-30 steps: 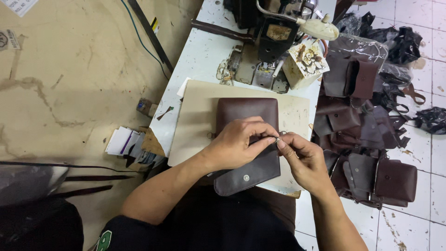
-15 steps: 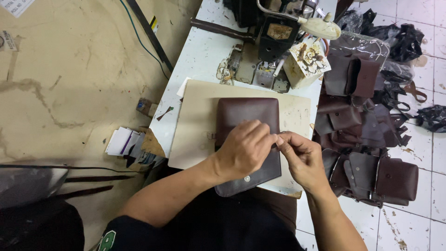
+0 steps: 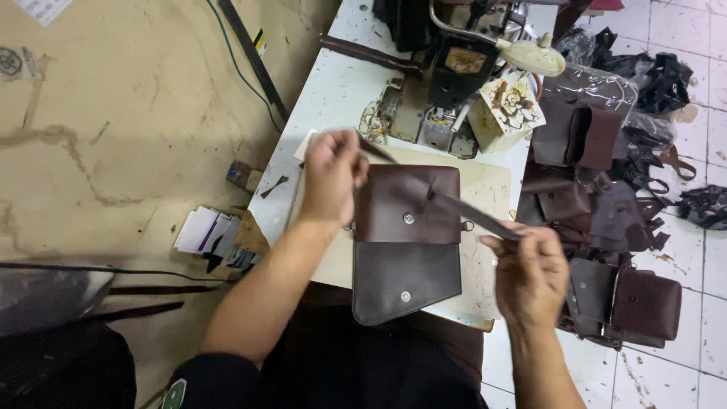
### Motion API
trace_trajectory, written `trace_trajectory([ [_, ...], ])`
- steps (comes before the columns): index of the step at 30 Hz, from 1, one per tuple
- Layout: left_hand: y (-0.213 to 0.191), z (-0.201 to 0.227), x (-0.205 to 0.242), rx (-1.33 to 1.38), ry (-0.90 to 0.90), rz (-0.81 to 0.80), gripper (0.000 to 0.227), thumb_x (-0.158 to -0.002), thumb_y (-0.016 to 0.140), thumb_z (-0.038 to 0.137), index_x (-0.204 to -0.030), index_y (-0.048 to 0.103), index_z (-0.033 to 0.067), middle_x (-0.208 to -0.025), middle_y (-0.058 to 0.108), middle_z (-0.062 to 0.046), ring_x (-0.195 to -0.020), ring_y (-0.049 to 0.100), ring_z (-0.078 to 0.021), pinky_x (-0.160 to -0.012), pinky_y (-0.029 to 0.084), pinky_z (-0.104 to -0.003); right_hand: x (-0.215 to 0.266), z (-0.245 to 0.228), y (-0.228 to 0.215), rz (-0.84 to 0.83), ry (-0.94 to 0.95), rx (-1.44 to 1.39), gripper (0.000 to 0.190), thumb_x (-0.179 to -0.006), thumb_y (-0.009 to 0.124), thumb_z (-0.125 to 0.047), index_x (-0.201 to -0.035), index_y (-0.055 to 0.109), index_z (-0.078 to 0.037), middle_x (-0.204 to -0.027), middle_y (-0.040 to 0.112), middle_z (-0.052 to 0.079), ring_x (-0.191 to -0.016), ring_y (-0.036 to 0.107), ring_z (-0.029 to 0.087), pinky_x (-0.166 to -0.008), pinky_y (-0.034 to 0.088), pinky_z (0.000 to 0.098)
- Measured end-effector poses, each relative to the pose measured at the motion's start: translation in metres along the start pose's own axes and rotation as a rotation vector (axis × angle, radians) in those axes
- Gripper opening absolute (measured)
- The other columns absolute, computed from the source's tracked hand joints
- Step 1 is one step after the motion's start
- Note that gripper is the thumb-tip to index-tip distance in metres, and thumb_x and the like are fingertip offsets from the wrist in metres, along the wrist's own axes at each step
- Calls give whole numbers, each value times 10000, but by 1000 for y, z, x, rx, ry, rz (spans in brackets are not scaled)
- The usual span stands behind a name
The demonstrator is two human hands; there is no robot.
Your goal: The person assembles a brown leather pouch by inserting a zipper into the top opening and securing it. They then attach a leather strap to the side of the pouch and fasten a snap button on the front flap. The person handles multiple pouches, placing finished ones aside and picking up new ones to repeat the process.
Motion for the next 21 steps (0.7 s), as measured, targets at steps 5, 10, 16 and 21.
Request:
trace_trajectory([
  [5,-37,-64,-112,214,-120,252,154,-1072,493,89,-1026,575,-33,-974,715,-215,-710,679,-235,-588,553,-302,-2,-27,-76,67,-59,-47,97,-1080,625,-144,-1087,605,-50,-1021,704,175,-851,742,253,-834,675,390],
  [10,-54,-140,-190,273,-86,337,216,-1078,444,69,-963,566,-67,-875,684,-229,-677,715,-272,-688,657,-364,4,-48,-131,236,-68,7,120,-1099,638,-176,-1123,589,-68,-950,702,156,-868,754,232,-882,674,371],
  [16,-79,-169,-211,264,-51,394,173,-1048,412,-31,-900,500,-35,-882,647,-279,-796,758,-393,-813,688,-452,0,-75,-134,266,-124,50,103,-1109,607,-163,-1114,561,-71,-1213,689,275,-1113,739,404,-854,691,309],
  [21,-79,-123,-175,-432,129,355,457,-930,670,115,-1334,457,117,-1257,542,-145,-863,656,-209,-661,608,-293,-16,-73,-103,14,-1,38,119,-1134,499,-78,-1061,573,-20,-1106,703,293,-896,763,366,-781,691,353],
])
Point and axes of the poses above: each hand's wrist, its own x-axis away from the middle knuckle, its own y-axis out of the palm, z = x × y, the point moved 9 cm from there along -x, towards the middle knuckle
